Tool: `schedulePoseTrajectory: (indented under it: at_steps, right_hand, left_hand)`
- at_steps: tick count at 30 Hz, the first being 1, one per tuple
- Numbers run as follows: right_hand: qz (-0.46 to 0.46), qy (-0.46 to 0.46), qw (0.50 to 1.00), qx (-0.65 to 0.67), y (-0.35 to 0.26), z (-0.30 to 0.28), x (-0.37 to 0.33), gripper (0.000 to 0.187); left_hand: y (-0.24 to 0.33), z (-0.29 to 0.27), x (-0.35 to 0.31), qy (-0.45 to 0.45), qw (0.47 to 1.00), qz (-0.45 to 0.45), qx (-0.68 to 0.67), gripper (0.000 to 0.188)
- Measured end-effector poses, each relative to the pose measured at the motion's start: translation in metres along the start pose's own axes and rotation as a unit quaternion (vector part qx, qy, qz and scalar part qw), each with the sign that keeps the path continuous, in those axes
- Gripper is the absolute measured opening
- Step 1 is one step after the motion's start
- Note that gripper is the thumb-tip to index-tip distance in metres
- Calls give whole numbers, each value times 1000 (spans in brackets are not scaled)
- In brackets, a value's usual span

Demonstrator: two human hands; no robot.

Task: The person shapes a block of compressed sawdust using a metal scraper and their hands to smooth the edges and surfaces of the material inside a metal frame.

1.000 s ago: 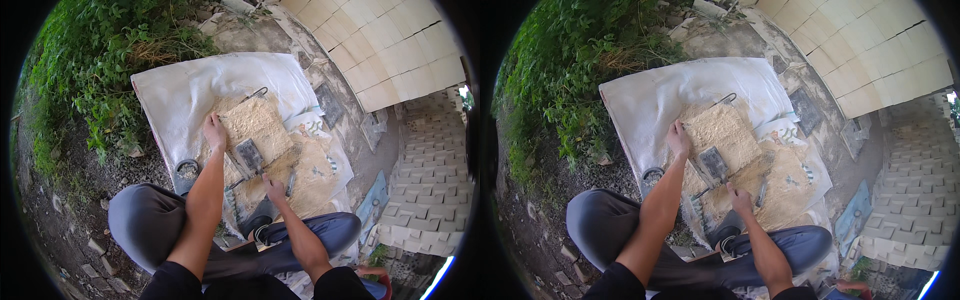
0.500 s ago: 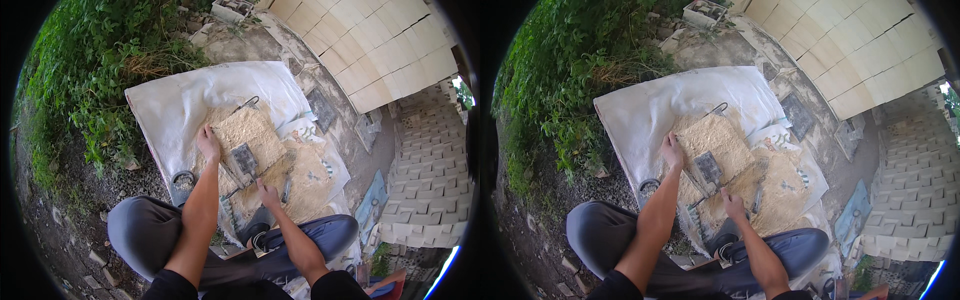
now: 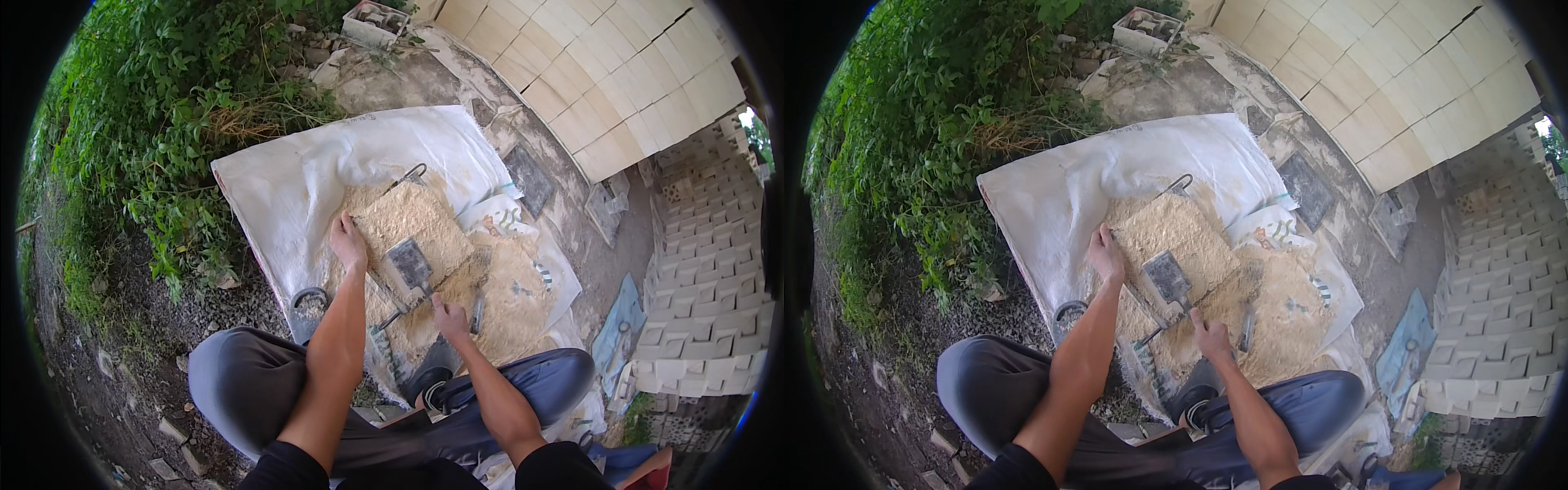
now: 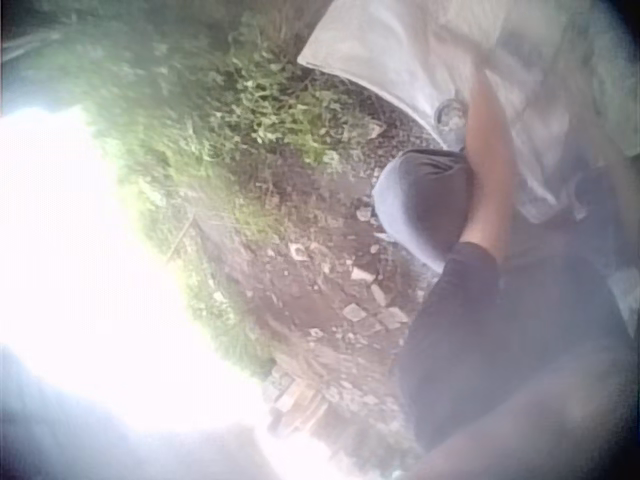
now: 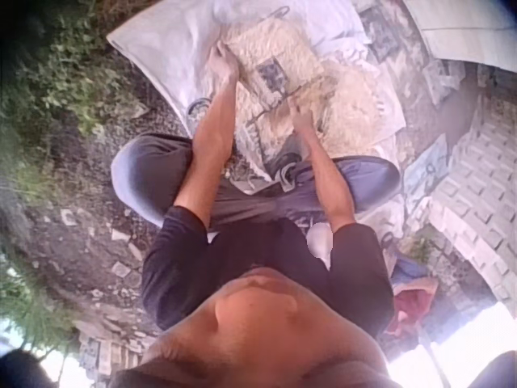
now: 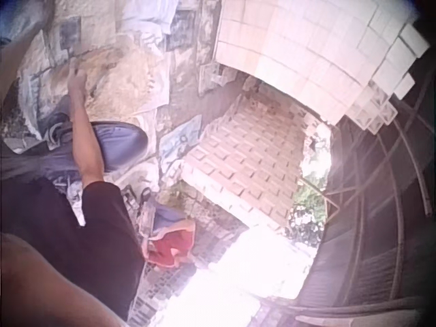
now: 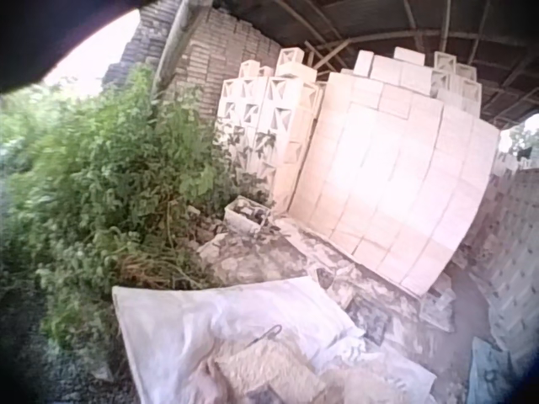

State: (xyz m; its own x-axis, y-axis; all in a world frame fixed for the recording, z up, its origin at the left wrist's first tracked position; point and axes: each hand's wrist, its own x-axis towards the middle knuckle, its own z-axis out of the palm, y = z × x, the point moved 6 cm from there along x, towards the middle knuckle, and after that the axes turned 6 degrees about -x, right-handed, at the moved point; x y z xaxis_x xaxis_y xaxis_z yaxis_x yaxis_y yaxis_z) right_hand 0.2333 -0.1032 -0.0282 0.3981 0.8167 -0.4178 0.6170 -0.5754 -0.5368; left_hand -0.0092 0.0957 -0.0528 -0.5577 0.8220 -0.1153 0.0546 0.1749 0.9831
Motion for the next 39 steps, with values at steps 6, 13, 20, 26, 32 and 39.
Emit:
schedulePoseTrajectory:
  at_steps: [6, 13, 20, 26, 32, 39]
  right_hand:
    - [-71, -4, 994, 79, -7, -4, -4, 76]
    - [57, -56, 997, -7, 22, 5, 8, 79]
    - [58, 69, 995, 53, -63, -77, 8, 82]
    - [33, 87, 962, 256, -88, -104, -2, 76]
    - [69, 78, 947, 305, -82, -107, -5, 76]
    - [70, 74, 965, 240, -77, -103, 4, 83]
  left_hand:
    - [24, 10, -4, 6, 1000, 28, -4, 43]
    - [21, 10, -4, -33, 998, 26, 52, 38]
    - [28, -23, -131, -251, 788, 404, 391, 44]
    - [30, -34, -181, -379, 709, 450, 390, 51]
    - [33, -18, -187, -406, 652, 453, 453, 58]
    - [34, -7, -187, -412, 658, 432, 459, 56]
